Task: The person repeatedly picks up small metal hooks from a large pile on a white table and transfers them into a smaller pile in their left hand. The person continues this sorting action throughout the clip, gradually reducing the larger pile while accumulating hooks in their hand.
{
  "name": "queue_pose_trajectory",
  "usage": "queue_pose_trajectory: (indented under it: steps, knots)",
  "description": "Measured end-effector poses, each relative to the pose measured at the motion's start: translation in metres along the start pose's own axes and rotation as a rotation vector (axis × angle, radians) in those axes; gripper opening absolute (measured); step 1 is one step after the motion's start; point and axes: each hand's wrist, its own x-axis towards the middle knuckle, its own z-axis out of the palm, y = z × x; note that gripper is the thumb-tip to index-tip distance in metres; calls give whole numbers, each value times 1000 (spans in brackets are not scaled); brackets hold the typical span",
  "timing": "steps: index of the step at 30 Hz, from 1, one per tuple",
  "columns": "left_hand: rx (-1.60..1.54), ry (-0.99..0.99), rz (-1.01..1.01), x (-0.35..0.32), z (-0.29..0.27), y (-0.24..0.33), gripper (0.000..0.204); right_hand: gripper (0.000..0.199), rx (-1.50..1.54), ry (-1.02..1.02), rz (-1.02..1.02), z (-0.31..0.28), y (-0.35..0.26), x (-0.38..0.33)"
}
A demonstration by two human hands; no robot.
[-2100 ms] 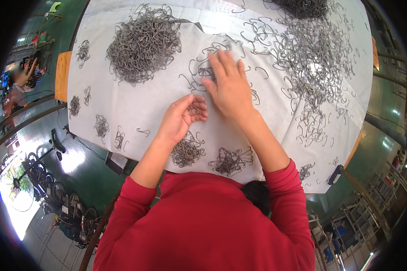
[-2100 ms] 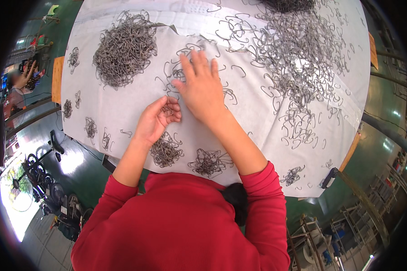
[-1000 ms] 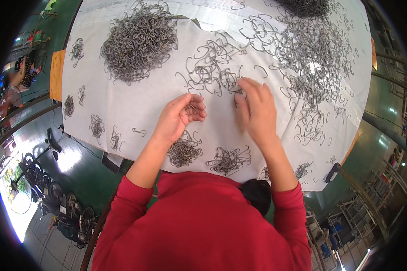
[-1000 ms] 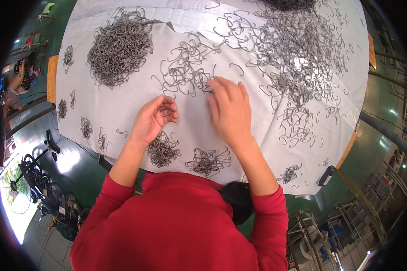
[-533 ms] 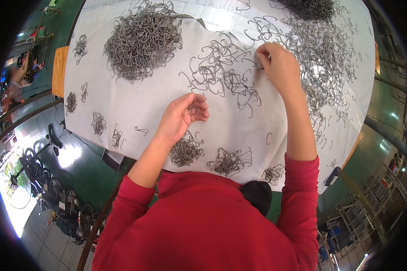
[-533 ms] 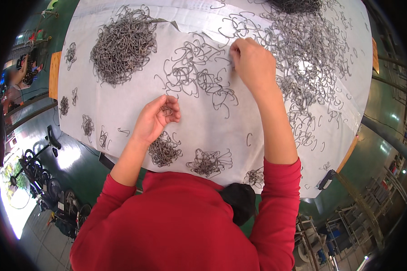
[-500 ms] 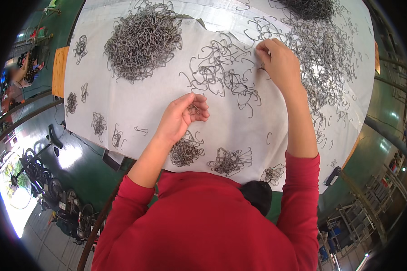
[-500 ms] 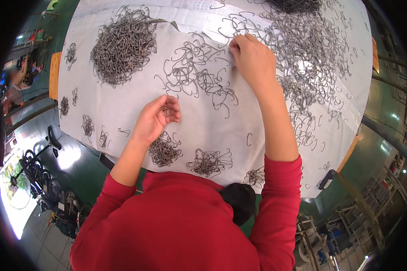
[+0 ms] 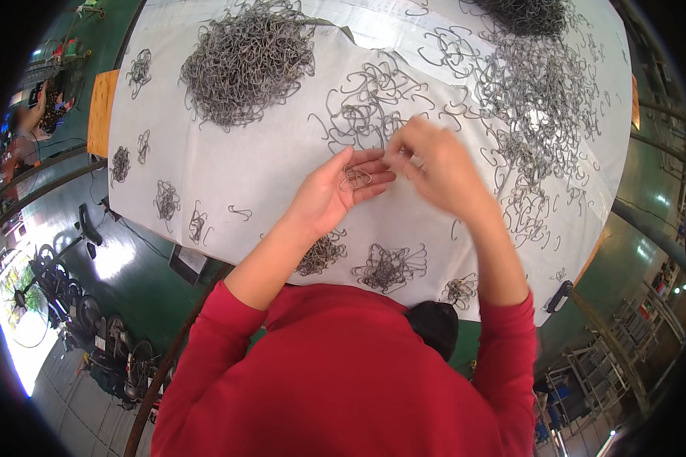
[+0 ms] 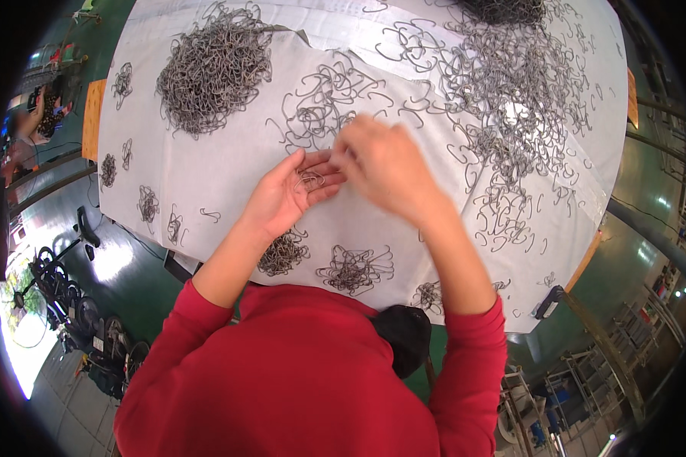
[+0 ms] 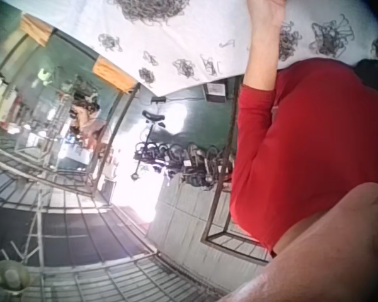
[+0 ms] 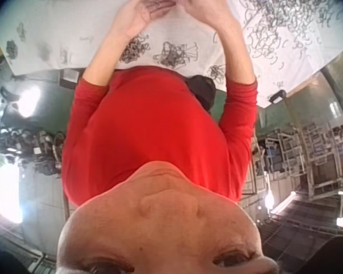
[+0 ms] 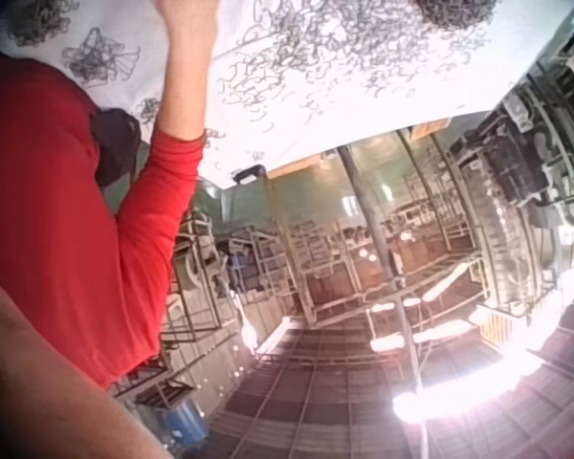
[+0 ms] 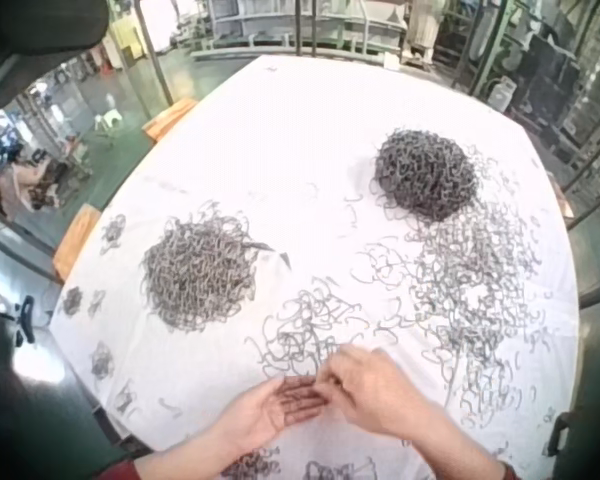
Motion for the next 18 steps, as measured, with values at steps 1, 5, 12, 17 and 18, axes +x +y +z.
queue_pose_trajectory:
  steps: [1,5,12,17,18]
  knots:
    - [-58,0,-7,1,1,-1,35,5,35,31,62,5,-8,-9]
    - [-12,31,-35,-1,-9,-4,32,9,80,218,287,13,2,-29]
    - [45,55,-6,-17,-40,9,29,8,-123,382,338,-22,59,-3]
    - [166,80,48,-25,-39,11,34,7,-152,381,362,-21,57,-2]
    - [190,90,59,-25,-34,10,35,7,-133,364,337,-18,56,-4]
